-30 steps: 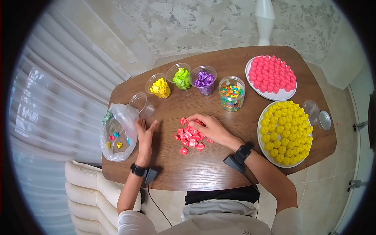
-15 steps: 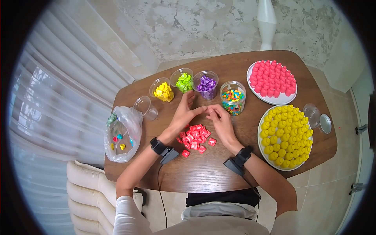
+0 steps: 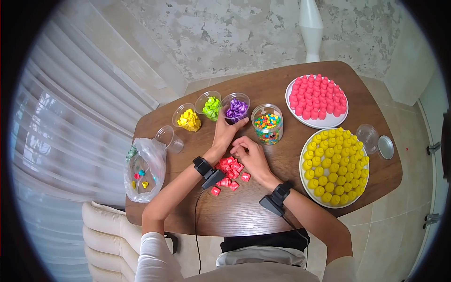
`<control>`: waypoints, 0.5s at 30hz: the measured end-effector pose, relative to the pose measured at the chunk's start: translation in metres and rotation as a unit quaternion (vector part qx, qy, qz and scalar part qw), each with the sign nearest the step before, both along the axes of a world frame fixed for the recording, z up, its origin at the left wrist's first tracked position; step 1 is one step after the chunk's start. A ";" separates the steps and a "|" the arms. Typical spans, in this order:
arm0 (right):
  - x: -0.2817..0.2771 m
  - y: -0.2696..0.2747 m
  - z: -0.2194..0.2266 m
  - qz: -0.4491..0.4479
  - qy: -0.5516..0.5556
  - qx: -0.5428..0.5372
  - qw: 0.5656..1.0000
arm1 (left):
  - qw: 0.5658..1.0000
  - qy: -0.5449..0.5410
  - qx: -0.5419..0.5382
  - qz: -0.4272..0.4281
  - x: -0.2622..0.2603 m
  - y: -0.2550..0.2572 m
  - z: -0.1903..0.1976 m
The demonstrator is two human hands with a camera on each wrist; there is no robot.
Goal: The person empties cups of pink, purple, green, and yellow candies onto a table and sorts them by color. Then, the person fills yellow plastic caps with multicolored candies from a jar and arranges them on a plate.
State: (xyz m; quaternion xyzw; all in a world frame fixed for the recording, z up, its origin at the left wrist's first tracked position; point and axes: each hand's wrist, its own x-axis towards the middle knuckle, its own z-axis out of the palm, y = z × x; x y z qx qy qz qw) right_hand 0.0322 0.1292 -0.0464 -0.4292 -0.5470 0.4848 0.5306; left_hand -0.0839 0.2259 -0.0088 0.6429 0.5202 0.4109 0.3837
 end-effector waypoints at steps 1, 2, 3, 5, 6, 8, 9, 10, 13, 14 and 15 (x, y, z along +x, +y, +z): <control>0.001 -0.001 0.001 0.006 -0.007 -0.008 1.000 | 1.000 -0.009 -0.004 -0.005 -0.001 0.001 0.004; 0.002 -0.001 0.002 0.011 -0.014 -0.015 1.000 | 1.000 -0.016 -0.007 0.003 -0.003 0.000 0.007; 0.002 -0.001 0.003 0.012 -0.016 -0.010 1.000 | 1.000 -0.018 -0.002 0.003 -0.005 -0.003 0.010; 0.002 -0.001 0.002 0.015 -0.020 -0.010 1.000 | 0.999 -0.023 -0.025 -0.001 -0.013 -0.012 0.015; 0.001 0.000 0.000 0.011 -0.016 -0.001 1.000 | 0.999 -0.018 -0.032 0.003 -0.018 -0.018 0.016; 0.000 0.000 0.000 0.002 -0.016 0.005 1.000 | 0.998 -0.037 -0.042 -0.008 -0.029 -0.037 0.026; 0.000 -0.001 -0.001 -0.009 -0.018 0.010 1.000 | 0.997 -0.058 -0.052 -0.021 -0.036 -0.046 0.028; 0.001 -0.002 0.002 -0.006 -0.022 0.001 1.000 | 0.997 -0.053 -0.048 -0.014 -0.050 -0.051 0.021; 0.002 -0.004 0.006 -0.009 -0.023 0.005 1.000 | 0.997 -0.065 -0.044 0.003 -0.069 -0.094 0.053; 0.002 -0.004 0.006 -0.014 -0.022 -0.002 1.000 | 0.997 -0.061 -0.049 0.002 -0.080 -0.102 0.055; 0.002 -0.004 0.006 -0.015 -0.018 -0.007 1.000 | 0.999 -0.032 -0.040 0.013 -0.093 -0.108 0.057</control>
